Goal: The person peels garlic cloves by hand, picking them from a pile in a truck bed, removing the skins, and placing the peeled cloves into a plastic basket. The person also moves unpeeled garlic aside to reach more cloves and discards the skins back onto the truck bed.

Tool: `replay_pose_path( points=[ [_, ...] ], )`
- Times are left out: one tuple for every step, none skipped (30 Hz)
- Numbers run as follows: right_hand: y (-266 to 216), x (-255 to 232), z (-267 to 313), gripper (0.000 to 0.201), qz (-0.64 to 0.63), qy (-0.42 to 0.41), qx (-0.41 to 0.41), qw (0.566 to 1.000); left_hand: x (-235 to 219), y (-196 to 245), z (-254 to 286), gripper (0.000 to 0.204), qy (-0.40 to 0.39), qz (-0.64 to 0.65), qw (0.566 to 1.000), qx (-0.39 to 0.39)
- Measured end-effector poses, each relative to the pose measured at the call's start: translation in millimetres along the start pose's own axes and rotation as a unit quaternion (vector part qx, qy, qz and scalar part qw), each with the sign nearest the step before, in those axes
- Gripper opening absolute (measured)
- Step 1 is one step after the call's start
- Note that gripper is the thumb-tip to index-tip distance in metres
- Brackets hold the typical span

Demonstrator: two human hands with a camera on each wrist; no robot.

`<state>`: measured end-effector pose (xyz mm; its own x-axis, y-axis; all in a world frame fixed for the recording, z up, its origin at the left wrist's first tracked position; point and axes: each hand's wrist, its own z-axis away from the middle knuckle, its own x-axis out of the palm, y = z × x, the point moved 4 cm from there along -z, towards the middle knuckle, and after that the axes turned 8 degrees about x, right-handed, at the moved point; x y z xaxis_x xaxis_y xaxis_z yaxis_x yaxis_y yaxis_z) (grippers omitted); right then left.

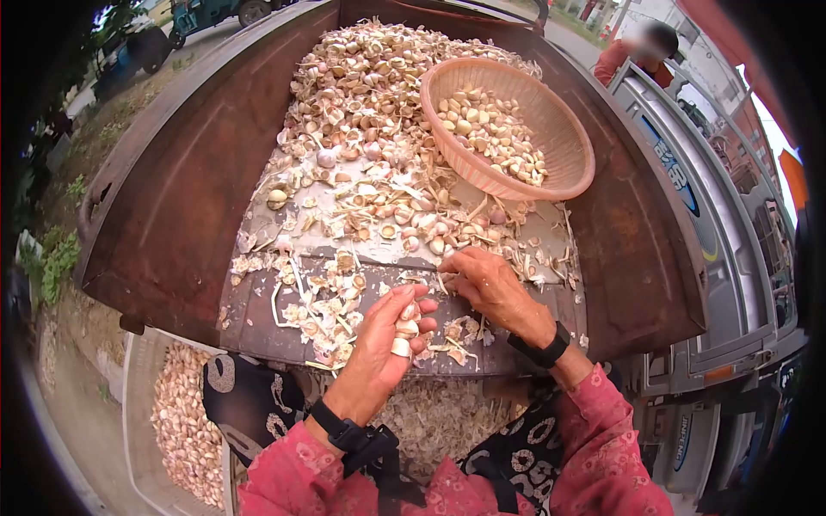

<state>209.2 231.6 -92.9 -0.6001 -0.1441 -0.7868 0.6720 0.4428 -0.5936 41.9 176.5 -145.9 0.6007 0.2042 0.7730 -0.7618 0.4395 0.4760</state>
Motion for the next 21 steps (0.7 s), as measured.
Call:
replay_pose_path(
  points=[
    [3.8, 7.0, -4.4, 0.015, 0.057, -0.024, -0.019, 0.998, -1.9, 0.5, -0.8, 0.025, -0.003, -0.002, 1.000, 0.003],
    [8.6, 13.1, -5.3, 0.013, 0.078, -0.048, 0.005, 0.996, -3.5, 0.7, -1.1, 0.025, -0.007, -0.001, 1.000, 0.002],
    [7.4, 12.9, -4.8, 0.013, 0.079, -0.047, 0.003, 0.996, -4.5, 0.9, -2.0, 0.025, -0.009, 0.000, 1.000, 0.002],
    [5.5, 13.1, -3.0, 0.012, 0.085, -0.044, -0.006, 0.995, -5.1, 0.6, -2.9, 0.025, -0.009, -0.005, 1.000, 0.004],
    [3.6, 13.4, -0.5, 0.010, 0.090, -0.040, -0.014, 0.995, -6.3, -0.5, -3.5, 0.025, -0.009, -0.005, 1.000, 0.004],
    [4.0, 10.6, 0.8, 0.009, 0.044, -0.041, 0.019, 0.998, -6.5, -0.9, -4.5, 0.025, -0.010, 0.001, 1.000, 0.010],
    [1.6, 7.4, 3.1, 0.009, 0.046, -0.041, 0.018, 0.998, -6.0, -1.2, -4.8, 0.025, -0.011, 0.007, 1.000, 0.014],
    [1.2, 0.3, 5.0, 0.010, -0.043, -0.013, 0.059, 0.997, -5.0, -1.9, -3.7, 0.025, -0.011, 0.008, 1.000, 0.015],
    [-2.7, -7.2, 6.4, 0.012, -0.132, 0.014, 0.098, 0.986, -2.5, -1.5, -0.1, 0.025, 0.006, 0.002, 1.000, 0.007],
    [-18.7, -11.1, 8.4, 0.016, -0.226, -0.024, 0.172, 0.959, -1.5, -1.8, 2.2, 0.024, 0.022, -0.004, 1.000, -0.001],
    [-24.4, -13.2, 6.8, 0.016, -0.225, -0.024, 0.172, 0.959, -0.7, -1.8, 2.0, 0.024, 0.022, -0.004, 1.000, -0.002],
    [-30.8, -15.2, 4.4, 0.017, -0.214, -0.023, 0.138, 0.967, 0.2, -2.8, 1.8, 0.024, 0.017, 0.011, 1.000, -0.019],
    [-35.1, -16.2, 1.3, 0.019, -0.202, -0.023, 0.102, 0.974, 0.2, -3.3, 1.9, 0.024, 0.013, 0.027, 0.999, -0.034],
    [-21.6, -15.2, -6.8, 0.020, -0.167, 0.006, 0.164, 0.972, -0.3, -2.7, 0.8, 0.021, 0.001, 0.042, 0.999, -0.026],
    [-13.6, -12.9, -14.8, 0.020, -0.167, 0.005, 0.164, 0.972, 0.6, -1.6, 2.2, 0.021, 0.001, 0.042, 0.999, -0.026],
    [-6.2, -12.9, -22.3, 0.021, -0.082, 0.030, 0.154, 0.984, 3.2, 0.9, 4.7, 0.019, -0.003, 0.035, 0.999, -0.017],
    [2.7, -10.5, -28.0, 0.023, 0.003, 0.056, 0.143, 0.988, 5.1, 3.3, 5.8, 0.017, -0.008, 0.027, 1.000, -0.009],
    [5.3, -5.8, -33.8, 0.025, 0.043, 0.056, 0.091, 0.993, 4.8, 3.9, 5.8, 0.017, -0.009, 0.025, 1.000, -0.009],
    [11.0, -6.9, -31.6, 0.025, 0.043, 0.058, 0.090, 0.993, 3.3, 5.0, 5.7, 0.016, -0.012, 0.021, 1.000, 0.001],
    [17.8, -5.4, -28.8, 0.023, 0.014, 0.033, 0.116, 0.993, 1.0, 6.7, 5.9, 0.016, -0.013, 0.021, 1.000, 0.012],
    [18.2, -6.0, -24.9, 0.022, -0.013, 0.006, 0.145, 0.989, -0.5, 6.4, 6.0, 0.016, -0.013, 0.022, 1.000, 0.011]
  ],
)
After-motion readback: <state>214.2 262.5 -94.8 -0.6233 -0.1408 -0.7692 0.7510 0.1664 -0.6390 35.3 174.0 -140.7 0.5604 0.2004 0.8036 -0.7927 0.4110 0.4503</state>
